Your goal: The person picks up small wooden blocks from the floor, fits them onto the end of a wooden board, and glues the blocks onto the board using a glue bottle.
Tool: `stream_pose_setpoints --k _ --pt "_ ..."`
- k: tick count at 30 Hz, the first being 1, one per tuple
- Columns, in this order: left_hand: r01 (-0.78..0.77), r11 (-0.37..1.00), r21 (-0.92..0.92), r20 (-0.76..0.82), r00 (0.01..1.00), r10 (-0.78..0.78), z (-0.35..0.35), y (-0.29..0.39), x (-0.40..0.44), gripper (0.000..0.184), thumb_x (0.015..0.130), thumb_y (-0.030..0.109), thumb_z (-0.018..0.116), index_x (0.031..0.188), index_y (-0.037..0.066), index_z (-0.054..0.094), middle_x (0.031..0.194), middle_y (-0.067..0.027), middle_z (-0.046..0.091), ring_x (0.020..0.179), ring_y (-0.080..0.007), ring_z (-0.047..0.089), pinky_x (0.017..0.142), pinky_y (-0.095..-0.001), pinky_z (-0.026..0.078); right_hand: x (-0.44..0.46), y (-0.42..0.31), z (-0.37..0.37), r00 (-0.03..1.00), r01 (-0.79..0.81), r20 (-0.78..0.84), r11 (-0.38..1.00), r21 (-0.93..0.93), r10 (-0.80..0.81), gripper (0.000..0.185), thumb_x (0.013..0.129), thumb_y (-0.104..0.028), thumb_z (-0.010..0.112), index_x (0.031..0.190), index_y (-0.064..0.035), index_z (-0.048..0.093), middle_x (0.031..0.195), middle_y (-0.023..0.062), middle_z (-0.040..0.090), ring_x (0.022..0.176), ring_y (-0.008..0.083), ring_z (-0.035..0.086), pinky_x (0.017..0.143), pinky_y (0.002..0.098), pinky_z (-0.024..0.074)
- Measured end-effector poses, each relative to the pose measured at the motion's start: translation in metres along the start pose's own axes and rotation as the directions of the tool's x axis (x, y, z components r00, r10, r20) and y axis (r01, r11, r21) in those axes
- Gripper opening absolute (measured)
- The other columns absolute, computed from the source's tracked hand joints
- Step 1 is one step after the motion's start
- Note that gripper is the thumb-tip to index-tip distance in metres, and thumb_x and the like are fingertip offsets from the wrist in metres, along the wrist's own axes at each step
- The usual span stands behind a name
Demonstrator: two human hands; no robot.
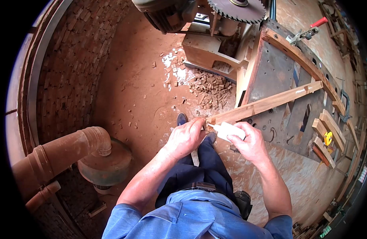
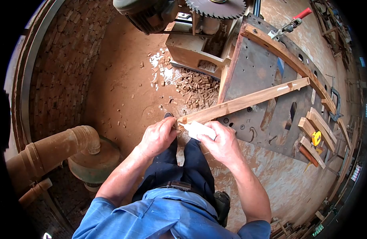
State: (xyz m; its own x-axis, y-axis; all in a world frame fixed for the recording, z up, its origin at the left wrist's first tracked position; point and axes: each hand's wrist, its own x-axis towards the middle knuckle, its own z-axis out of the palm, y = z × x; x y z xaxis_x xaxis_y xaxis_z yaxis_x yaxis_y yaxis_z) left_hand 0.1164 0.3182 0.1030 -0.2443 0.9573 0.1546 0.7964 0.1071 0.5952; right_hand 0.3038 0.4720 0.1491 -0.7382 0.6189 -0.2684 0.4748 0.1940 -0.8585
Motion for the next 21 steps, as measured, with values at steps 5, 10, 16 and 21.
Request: stream_pose_setpoints --k 5,10,16,21 --pt "-0.008 1.000 0.005 -0.012 1.000 0.008 0.002 -0.001 -0.001 0.043 0.074 0.009 0.077 0.111 -0.002 0.059 0.102 -0.0188 0.070 0.087 -0.0321 0.072 0.074 -0.0384 0.060 -0.009 -0.001 -0.003 0.991 -0.123 0.065 0.992 0.034 0.121 0.026 0.084 -0.014 0.077 0.103 0.0007 0.066 0.089 0.0149 0.071 0.081 0.0202 0.071 0.072 0.0336 0.0544" --pt "-0.017 1.000 -0.006 -0.027 0.999 0.017 0.005 -0.003 -0.001 0.042 0.073 0.007 0.077 0.110 -0.001 0.059 0.100 -0.0180 0.070 0.085 -0.0320 0.071 0.071 -0.0381 0.060 -0.018 0.011 -0.001 0.978 -0.199 0.090 0.968 0.154 0.186 0.023 0.086 -0.010 0.076 0.104 0.0005 0.066 0.089 0.0075 0.072 0.082 0.0113 0.067 0.073 0.0292 0.0537" --pt "-0.027 1.000 -0.010 -0.042 0.999 0.026 0.006 -0.004 -0.001 0.043 0.072 0.004 0.077 0.110 -0.001 0.059 0.099 -0.0176 0.070 0.082 -0.0321 0.071 0.068 -0.0386 0.060 -0.035 0.045 -0.008 0.987 -0.060 -0.094 0.853 0.518 0.127 0.034 0.087 0.000 0.073 0.120 0.0009 0.066 0.101 0.0034 0.072 0.089 0.0106 0.066 0.077 0.0264 0.0542" --pt "-0.055 0.998 0.003 -0.067 0.996 0.055 0.006 -0.004 -0.001 0.044 0.072 0.003 0.077 0.111 -0.001 0.059 0.098 -0.0183 0.070 0.081 -0.0326 0.071 0.068 -0.0390 0.060 -0.039 0.059 -0.040 0.965 -0.054 -0.149 0.724 0.688 0.214 0.034 0.087 0.009 0.067 0.121 0.0032 0.064 0.115 0.0075 0.067 0.101 0.0151 0.065 0.090 0.0296 0.0538"
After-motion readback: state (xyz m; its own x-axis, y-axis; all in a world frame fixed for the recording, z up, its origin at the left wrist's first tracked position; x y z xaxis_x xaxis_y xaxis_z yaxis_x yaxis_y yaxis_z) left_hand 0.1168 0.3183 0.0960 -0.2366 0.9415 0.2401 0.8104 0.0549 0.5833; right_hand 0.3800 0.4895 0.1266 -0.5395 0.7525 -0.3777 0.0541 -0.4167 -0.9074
